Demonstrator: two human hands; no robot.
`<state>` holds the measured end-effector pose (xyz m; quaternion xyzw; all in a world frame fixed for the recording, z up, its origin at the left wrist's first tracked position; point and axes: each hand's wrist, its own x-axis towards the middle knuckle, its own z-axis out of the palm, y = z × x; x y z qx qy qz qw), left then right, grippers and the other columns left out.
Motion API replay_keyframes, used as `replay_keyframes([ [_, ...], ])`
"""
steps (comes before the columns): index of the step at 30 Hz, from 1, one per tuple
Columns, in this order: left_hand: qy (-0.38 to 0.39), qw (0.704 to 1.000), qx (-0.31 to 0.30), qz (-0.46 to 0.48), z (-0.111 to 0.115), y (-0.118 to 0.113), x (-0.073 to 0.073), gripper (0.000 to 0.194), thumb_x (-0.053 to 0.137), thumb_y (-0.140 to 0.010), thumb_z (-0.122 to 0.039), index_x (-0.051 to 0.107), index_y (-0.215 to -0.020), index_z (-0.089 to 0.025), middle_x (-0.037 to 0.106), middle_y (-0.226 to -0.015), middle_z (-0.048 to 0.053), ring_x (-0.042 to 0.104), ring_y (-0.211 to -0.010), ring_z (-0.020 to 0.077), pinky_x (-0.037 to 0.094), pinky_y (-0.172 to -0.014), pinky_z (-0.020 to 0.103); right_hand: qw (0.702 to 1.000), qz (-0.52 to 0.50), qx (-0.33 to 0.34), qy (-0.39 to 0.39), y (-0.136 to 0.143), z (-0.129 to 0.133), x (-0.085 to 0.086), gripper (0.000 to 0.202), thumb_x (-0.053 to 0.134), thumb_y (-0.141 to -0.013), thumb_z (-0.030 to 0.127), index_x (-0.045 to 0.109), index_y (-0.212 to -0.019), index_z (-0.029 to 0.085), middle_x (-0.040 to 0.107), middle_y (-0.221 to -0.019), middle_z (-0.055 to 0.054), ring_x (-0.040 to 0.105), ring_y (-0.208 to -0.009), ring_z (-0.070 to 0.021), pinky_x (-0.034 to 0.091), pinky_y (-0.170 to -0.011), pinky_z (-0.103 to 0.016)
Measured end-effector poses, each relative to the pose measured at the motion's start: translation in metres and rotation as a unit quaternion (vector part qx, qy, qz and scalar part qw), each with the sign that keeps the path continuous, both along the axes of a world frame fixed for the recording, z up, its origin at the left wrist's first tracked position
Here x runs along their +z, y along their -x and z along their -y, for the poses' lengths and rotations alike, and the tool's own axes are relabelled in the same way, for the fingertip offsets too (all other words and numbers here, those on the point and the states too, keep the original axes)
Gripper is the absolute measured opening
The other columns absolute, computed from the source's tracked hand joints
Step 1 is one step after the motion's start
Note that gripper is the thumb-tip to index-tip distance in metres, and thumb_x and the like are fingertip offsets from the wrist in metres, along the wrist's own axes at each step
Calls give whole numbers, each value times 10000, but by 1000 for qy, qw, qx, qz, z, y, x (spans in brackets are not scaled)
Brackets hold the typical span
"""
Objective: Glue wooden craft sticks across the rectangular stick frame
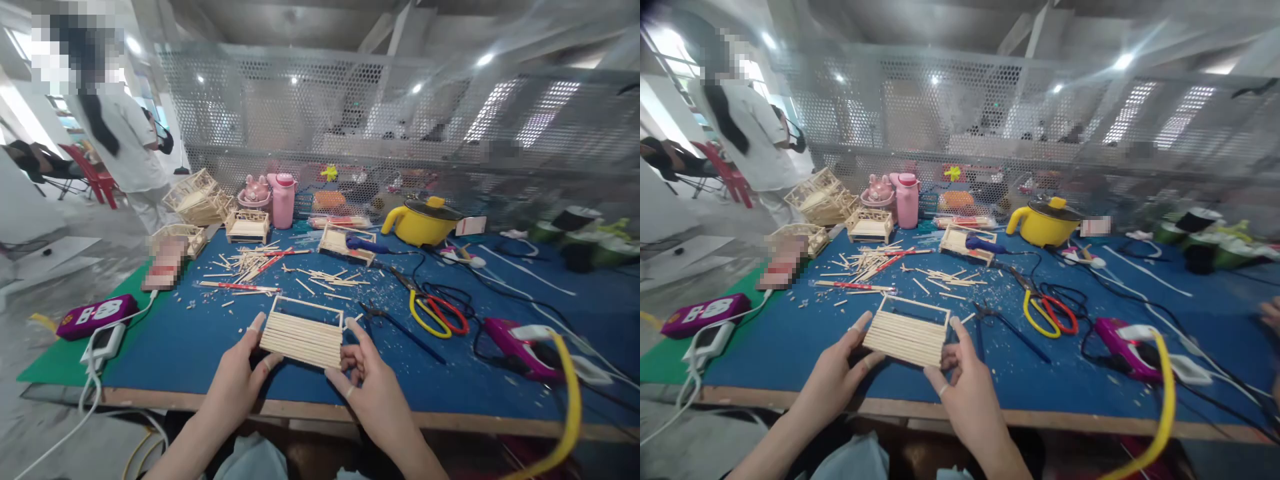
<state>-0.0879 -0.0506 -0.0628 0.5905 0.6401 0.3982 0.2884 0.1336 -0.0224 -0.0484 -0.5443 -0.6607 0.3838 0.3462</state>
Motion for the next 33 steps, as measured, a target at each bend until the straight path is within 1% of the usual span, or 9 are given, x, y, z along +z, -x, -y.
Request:
replay_keyframes([
  [4,-4,999,0,-42,-2,0,0,610,521,-837,-386,388,-1393,-172,677,-1206,83,605,-1159,222,466,-980,349,1000,-15,12,-3,-8,-1,-1,756,577,-781,273,248,-1455,173,659,-867,-11,591,-684,-144,499,-654,-288],
  [9,-8,994,47,-101,0,2,-5,634,520,-828,-440,402,-1392,-176,736,-997,75,678,-974,270,520,-848,398,996,77,18,-39,-23,-11,-1,673,507,-743,116,335,-1386,215,644,-978,-35,617,-819,-159,513,-772,-335],
  [13,-27,989,62,-132,2,5,-6,611,514,-829,-467,432,-1373,-201,728,-1059,82,650,-1058,292,511,-874,420,992,108,28,-63,-34,-37,1,666,413,-688,1,392,-1324,199,646,-1017,-57,630,-889,-150,501,-869,-363],
  [17,-24,987,60,-150,5,2,-11,635,519,-840,-487,401,-1395,-204,736,-1023,82,675,-991,287,540,-817,407,991,107,26,-73,-46,-62,9,649,419,-669,-24,474,-1279,190,658,-1043,-73,641,-951,-162,505,-892,-371],
  [21,-69,976,65,-198,8,0,-20,716,496,-860,-516,290,-1452,-170,696,-1088,136,651,-1020,308,535,-828,444,990,101,8,-98,-40,-46,11,537,390,-789,43,503,-1285,211,629,-1190,-89,596,-1108,-184,473,-970,-403],
  [25,-188,929,79,-310,7,-6,-17,889,542,-816,-589,193,-1483,-116,478,-1375,254,432,-1280,416,405,-973,595,979,109,-19,-172,-18,-10,1,511,485,-882,264,407,-1383,198,508,-1384,-130,462,-1294,-251,404,-1065,-465],
  [28,-228,886,24,-403,2,-23,-2,790,469,-870,-575,207,-1487,-157,359,-1497,206,219,-1411,410,221,-1068,661,969,125,-33,-212,-14,-1,-2,618,537,-876,312,315,-1437,181,455,-1432,-155,418,-1331,-275,381,-1085,-488],
  [30,-251,850,-46,-460,-4,-36,8,732,423,-892,-577,254,-1478,-171,370,-1502,169,228,-1420,371,128,-1109,641,962,121,-57,-237,-22,-3,1,583,499,-894,276,306,-1437,188,469,-1421,-149,442,-1314,-266,401,-1069,-484],
  [33,-256,819,-101,-504,-14,-51,12,647,373,-926,-538,342,-1443,-151,397,-1488,153,350,-1377,331,239,-1106,562,950,131,-82,-273,-41,-5,4,428,491,-891,242,467,-1317,211,581,-1302,-117,526,-1229,-256,437,-1035,-468],
])
